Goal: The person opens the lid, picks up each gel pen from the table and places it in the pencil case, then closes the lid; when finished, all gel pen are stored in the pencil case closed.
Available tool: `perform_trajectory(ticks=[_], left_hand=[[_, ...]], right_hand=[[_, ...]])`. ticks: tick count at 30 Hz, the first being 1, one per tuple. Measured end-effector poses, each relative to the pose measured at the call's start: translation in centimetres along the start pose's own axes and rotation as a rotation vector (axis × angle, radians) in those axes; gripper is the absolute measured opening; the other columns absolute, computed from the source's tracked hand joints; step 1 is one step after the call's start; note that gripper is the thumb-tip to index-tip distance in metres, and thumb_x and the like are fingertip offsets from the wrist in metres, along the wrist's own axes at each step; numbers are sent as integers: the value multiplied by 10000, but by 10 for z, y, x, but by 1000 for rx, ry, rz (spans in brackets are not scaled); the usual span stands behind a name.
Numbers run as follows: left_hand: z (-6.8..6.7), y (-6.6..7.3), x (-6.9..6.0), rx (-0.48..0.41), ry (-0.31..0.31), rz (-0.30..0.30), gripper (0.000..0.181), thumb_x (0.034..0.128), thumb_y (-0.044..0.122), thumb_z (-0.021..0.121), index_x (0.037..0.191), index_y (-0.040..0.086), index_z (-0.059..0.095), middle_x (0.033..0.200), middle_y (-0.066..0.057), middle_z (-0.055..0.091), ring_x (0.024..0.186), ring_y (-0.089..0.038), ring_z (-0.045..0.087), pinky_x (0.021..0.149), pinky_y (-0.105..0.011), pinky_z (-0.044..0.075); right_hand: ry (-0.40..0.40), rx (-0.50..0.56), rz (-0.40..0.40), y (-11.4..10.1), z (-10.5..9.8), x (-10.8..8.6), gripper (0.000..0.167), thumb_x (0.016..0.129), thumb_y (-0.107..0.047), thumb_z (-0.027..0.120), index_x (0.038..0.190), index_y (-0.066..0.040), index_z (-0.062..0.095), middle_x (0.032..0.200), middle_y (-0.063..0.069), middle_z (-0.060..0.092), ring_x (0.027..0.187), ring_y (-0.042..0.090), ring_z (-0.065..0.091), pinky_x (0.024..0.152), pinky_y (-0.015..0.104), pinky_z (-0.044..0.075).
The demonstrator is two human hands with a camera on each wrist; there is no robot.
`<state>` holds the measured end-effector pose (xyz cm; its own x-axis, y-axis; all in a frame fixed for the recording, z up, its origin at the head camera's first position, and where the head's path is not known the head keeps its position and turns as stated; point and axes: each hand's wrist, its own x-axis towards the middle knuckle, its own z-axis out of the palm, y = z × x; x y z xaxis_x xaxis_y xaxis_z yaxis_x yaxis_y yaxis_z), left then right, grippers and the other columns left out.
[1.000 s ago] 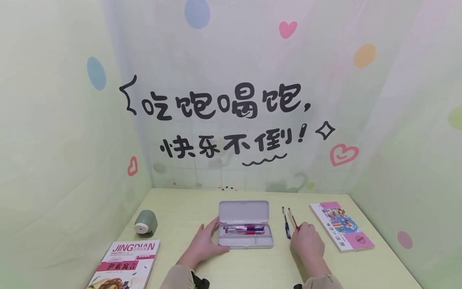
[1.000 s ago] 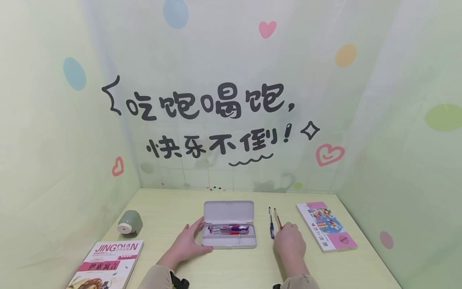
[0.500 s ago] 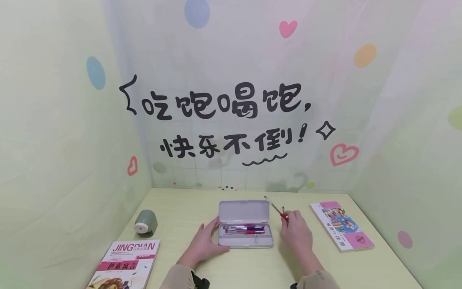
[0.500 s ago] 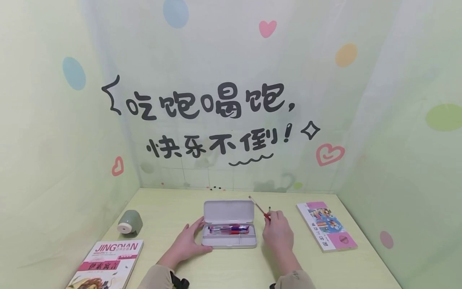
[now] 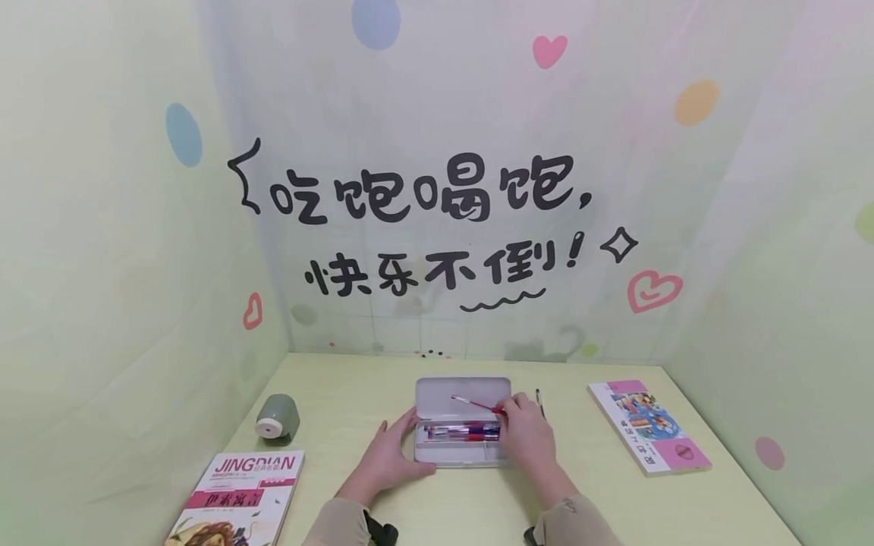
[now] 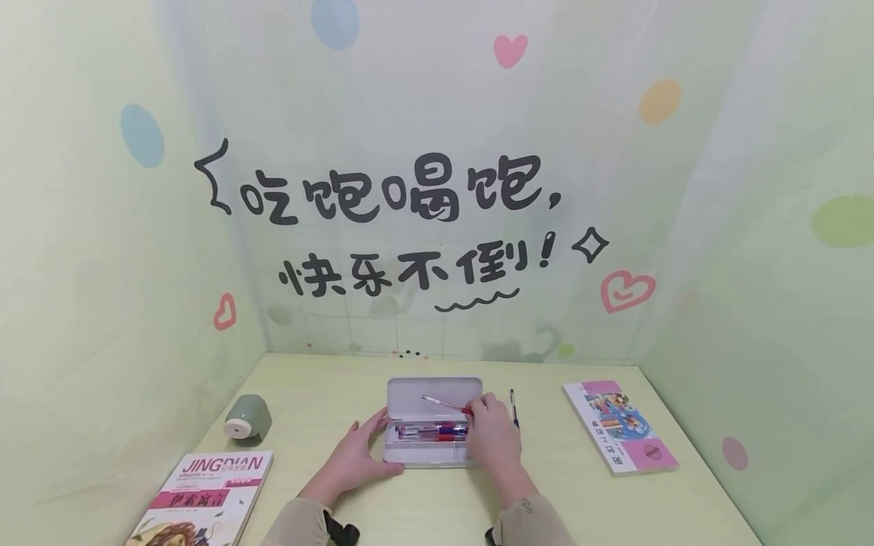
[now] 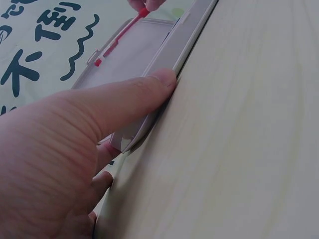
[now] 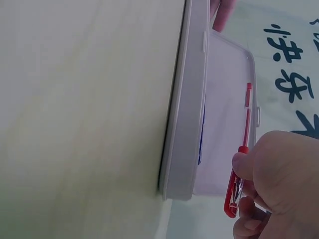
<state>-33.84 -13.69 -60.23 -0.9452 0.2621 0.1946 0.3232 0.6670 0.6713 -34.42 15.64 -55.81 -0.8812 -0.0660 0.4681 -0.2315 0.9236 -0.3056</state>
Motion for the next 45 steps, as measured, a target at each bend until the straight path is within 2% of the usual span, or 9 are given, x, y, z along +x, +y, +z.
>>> perform_trajectory(ticks=[7,12,19,29,35,41,45], left_hand=[[1,2,0,1,-5,-6,1272,704,509,999,1705,51,361,1612,-112,631,1570,-433,509,1405,-694,129],[1,1,1,10,-9,2,1269,710,516,996,1702,42,362,1614,-120,628,1565,-431,515,1404,-694,135],[1,0,2,9,-9,1,1275,709,528,993,1706,49,358,1617,-112,626,1565,-424,517,1406,-690,132],[1,1,1,-10,-5,-2,1278,695,529,996,1704,59,369,1621,-117,621,1573,-440,502,1401,-707,119],[3,-5,3,-6,-4,-2,1291,691,553,992,1704,55,367,1624,-102,621,1587,-417,492,1407,-693,116],[3,-5,3,-14,4,8,1290,683,544,999,1702,57,373,1618,-107,626,1578,-421,502,1404,-701,117],[2,-4,2,-25,3,10,1289,683,530,1001,1699,44,372,1614,-119,628,1575,-429,503,1402,-704,112]], right_hand=[[-21,-37,-63,-17,9,3,48,969,-118,780,998,-155,765,1030,20,662,902,241,658,734,435,647],[-35,-44,-81,-27,10,4,44,967,-123,805,983,-147,772,1023,15,650,893,216,635,779,422,647],[-118,-65,-52,-31,17,6,43,981,-140,792,1018,-162,786,1050,4,657,952,198,621,850,413,651],[-184,-56,-38,-30,22,7,35,996,-141,786,1023,-150,806,1013,-1,650,921,178,593,840,398,636],[-167,-41,-41,-29,20,5,52,1013,-133,769,1032,-156,812,995,-20,647,914,164,589,836,384,629],[-131,-9,-43,-25,16,2,88,1003,-134,782,1087,-149,806,1048,5,692,955,206,654,879,428,662],[-91,21,-1,-14,16,1,118,1000,-138,780,1115,-163,794,1098,36,715,999,251,686,886,474,673]])
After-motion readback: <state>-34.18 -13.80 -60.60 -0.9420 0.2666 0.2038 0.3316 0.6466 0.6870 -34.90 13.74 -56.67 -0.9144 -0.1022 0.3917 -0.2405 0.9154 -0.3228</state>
